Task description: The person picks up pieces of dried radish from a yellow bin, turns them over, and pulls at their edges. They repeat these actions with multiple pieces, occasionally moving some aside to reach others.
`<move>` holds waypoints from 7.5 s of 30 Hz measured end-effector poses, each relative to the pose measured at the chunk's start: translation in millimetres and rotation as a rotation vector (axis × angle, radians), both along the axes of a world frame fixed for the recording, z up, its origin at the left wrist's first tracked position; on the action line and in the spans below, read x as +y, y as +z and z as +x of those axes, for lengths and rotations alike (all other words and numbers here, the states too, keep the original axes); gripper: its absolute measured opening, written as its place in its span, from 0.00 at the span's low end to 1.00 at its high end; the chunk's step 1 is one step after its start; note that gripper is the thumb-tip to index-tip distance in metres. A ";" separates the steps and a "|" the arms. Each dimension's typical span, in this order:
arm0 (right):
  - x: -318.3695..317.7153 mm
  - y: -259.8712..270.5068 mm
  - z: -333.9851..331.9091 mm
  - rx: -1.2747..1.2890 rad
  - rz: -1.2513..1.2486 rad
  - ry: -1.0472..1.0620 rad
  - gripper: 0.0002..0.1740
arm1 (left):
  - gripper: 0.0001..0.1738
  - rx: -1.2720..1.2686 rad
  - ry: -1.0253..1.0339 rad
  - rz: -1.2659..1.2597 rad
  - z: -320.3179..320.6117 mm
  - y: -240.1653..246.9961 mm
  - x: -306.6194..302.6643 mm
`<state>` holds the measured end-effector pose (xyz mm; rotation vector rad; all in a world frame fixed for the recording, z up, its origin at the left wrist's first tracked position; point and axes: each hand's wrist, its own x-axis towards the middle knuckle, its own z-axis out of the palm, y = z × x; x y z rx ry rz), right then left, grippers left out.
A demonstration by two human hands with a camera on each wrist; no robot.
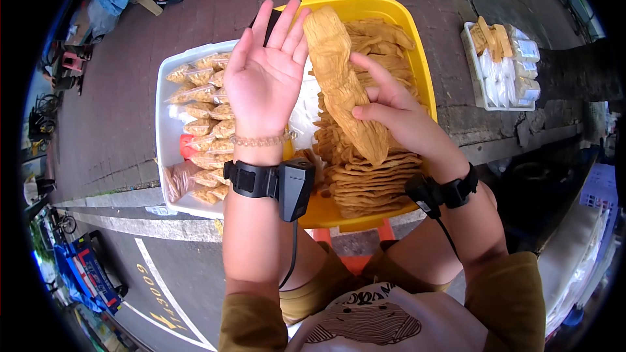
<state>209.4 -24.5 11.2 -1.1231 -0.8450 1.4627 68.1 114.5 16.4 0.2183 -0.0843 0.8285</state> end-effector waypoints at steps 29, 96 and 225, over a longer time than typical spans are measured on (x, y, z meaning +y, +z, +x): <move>-5.6 2.7 25.4 -0.224 0.054 -0.116 0.32 | 0.30 0.355 -0.047 0.143 7.7 -7.7 -7.0; 45.2 13.7 75.3 -0.310 -0.010 -0.266 0.17 | 0.18 0.853 -0.064 0.056 9.7 -2.9 -2.5; 0.3 28.5 25.3 0.193 0.118 -0.420 0.10 | 0.24 0.547 -0.092 0.430 14.9 4.2 -30.8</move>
